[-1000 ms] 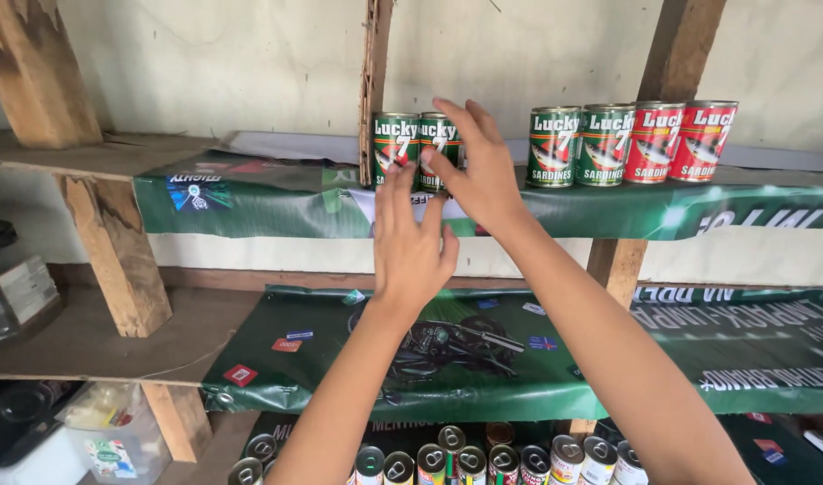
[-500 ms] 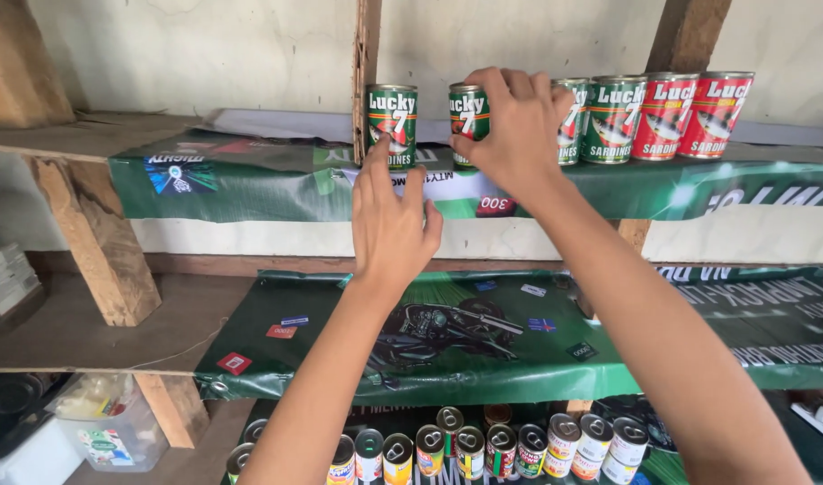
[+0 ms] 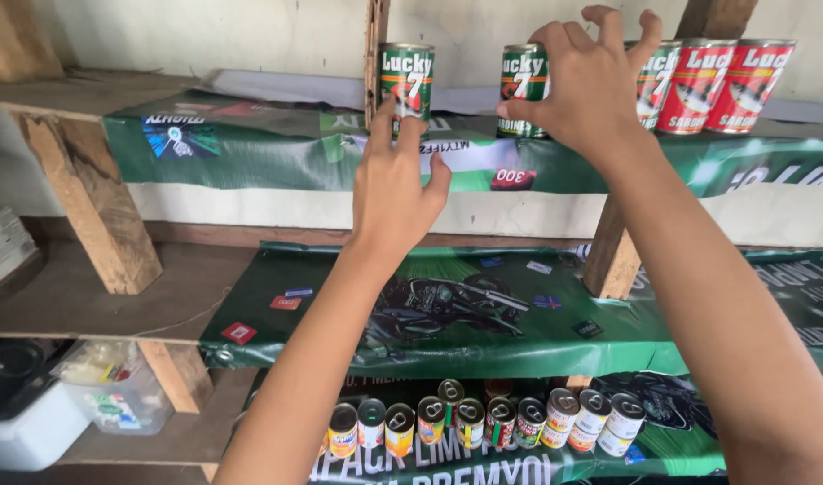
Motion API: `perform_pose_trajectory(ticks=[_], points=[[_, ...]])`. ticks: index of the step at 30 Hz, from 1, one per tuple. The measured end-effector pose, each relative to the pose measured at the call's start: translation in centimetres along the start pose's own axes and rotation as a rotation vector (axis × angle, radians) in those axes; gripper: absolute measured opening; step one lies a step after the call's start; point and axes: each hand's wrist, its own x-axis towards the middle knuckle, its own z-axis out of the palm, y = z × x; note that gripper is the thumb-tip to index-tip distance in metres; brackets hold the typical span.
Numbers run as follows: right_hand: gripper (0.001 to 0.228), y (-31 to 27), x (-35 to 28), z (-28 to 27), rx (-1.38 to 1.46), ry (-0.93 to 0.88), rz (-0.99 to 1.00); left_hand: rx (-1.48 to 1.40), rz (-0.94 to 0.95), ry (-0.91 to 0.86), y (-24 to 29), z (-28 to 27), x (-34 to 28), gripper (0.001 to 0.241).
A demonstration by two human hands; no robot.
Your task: Stocking canned goods from a cardboard box onto grocery store shelves.
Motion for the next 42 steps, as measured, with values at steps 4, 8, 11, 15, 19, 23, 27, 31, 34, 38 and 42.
perform_pose_trajectory(ticks=[4, 8, 11, 15, 19, 23, 27, 31, 34, 38, 42], points=[[0.076, -0.1, 1.3, 0.0, 0.069, -0.098, 0.05, -0.055, 0.033, -0.031, -0.4, -0.9, -0.7, 0.032], [0.071, 1.3, 1.9, -0.2, 0.194, -0.217, 0.05, -0.071, -0.013, -0.173, -0.5, -2.6, -1.6, 0.036], [0.069, 2.0, 1.7, -0.7, 0.281, -0.253, 0.045, -0.059, -0.022, -0.257, -0.5, -3.7, -2.1, 0.038], [0.073, 2.3, 2.0, -0.7, 0.289, -0.275, 0.06, -0.08, 0.036, -0.237, -1.6, -3.4, -2.5, 0.039], [0.075, 0.8, 3.0, -0.6, 0.19, -0.352, 0.114, -0.152, -0.009, -0.243, -0.5, -3.8, -2.0, 0.037], [0.1, -4.2, 5.2, -2.2, 0.106, -0.512, 0.155, -0.11, -0.074, -0.287, -0.1, -3.8, -1.7, 0.039], [0.113, -9.0, 6.9, -1.3, 0.486, -0.539, 0.147, -0.147, 0.051, -0.187, -2.5, -2.5, -2.6, 0.035], [0.108, -11.5, 7.4, 2.8, 0.748, -0.229, 0.193, -0.132, 0.022, -0.201, -1.7, -3.8, -2.5, 0.032], [0.116, -12.6, 7.8, 2.0, 0.768, -0.209, 0.457, -0.051, 0.001, -0.243, -1.7, -4.5, -2.2, 0.034], [0.101, -12.6, 7.8, -0.2, 0.675, -0.227, 0.559, -0.036, 0.045, -0.201, -1.6, -4.3, -1.6, 0.03], [0.071, -10.7, 7.3, -0.1, 0.266, -0.158, 0.327, -0.027, 0.053, -0.149, -1.3, -3.9, -1.8, 0.024]])
